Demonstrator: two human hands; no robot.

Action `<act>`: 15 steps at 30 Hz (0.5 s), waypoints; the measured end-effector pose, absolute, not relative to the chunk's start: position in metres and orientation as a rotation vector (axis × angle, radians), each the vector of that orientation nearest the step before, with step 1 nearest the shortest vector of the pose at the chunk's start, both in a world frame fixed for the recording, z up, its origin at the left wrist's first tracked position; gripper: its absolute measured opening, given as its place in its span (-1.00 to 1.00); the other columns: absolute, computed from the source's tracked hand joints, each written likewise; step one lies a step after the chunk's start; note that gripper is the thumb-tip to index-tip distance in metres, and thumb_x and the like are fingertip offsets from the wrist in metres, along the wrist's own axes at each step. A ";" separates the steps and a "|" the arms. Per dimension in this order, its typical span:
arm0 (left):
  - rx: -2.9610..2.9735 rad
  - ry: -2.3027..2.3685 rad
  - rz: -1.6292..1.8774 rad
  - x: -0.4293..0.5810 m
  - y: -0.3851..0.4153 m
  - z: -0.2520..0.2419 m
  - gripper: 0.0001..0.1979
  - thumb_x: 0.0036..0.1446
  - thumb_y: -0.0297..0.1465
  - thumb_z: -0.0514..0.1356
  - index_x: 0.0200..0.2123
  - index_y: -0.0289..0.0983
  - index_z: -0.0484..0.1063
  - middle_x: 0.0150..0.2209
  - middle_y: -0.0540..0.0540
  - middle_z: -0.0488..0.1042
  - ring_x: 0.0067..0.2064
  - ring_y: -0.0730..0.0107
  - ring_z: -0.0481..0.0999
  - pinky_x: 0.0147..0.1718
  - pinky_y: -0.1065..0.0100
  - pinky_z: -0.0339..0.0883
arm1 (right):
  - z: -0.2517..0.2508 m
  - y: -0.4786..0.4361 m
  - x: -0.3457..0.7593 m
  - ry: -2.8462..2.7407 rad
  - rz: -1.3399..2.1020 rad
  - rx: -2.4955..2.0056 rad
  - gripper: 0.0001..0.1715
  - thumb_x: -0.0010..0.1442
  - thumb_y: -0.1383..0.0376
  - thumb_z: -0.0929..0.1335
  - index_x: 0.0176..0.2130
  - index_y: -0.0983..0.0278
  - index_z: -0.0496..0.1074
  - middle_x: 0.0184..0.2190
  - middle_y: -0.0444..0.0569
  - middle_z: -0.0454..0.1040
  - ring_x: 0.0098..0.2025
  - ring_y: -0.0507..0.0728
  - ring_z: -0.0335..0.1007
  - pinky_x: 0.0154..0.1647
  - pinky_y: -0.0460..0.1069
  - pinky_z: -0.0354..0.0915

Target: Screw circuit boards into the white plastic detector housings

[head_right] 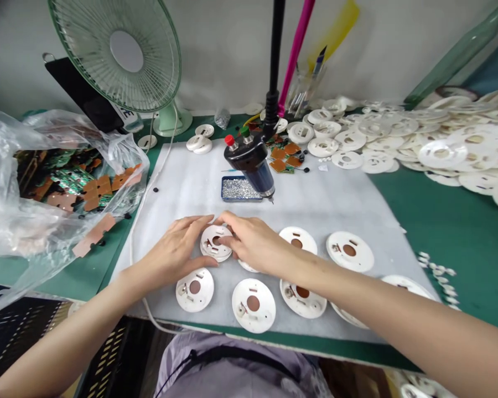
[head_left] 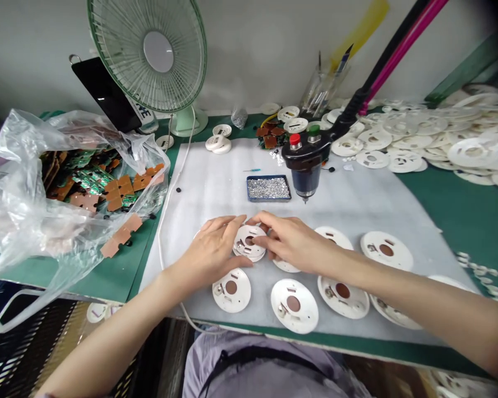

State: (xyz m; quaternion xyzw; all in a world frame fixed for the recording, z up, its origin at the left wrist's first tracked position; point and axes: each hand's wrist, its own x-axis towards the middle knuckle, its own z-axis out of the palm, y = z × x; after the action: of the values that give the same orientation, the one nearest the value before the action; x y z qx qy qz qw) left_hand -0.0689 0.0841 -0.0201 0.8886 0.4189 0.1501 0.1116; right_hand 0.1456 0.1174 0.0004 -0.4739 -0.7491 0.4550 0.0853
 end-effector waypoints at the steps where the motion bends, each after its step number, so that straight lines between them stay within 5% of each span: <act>1: 2.622 1.228 0.468 -0.069 0.084 -0.022 -0.21 0.13 -0.14 0.33 0.25 -0.32 0.00 0.14 -0.38 0.38 0.18 -0.06 0.38 0.08 -0.03 0.34 | -0.001 0.121 0.142 -2.259 1.363 -1.392 -0.65 0.28 0.20 0.28 0.06 0.15 0.34 -0.50 -0.19 0.45 -0.50 -0.12 0.34 -0.43 -0.20 0.23; 15: 2.712 1.176 0.566 -0.074 0.083 -0.026 -0.27 0.18 -0.13 0.28 0.24 -0.37 0.06 0.12 -0.34 0.40 0.17 0.02 0.39 0.07 0.05 0.35 | -0.006 0.122 0.144 -2.279 1.383 -1.398 -0.66 0.30 0.10 0.26 0.00 0.21 0.29 -0.48 -0.22 0.43 -0.50 -0.13 0.32 -0.45 -0.19 0.21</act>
State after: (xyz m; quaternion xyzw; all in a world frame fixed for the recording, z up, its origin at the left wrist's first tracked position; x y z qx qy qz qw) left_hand -0.0741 0.0828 -0.0258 0.8992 0.3898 0.1876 0.0659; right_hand 0.1441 0.1222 -0.0057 -0.4634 -0.7554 0.4585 0.0658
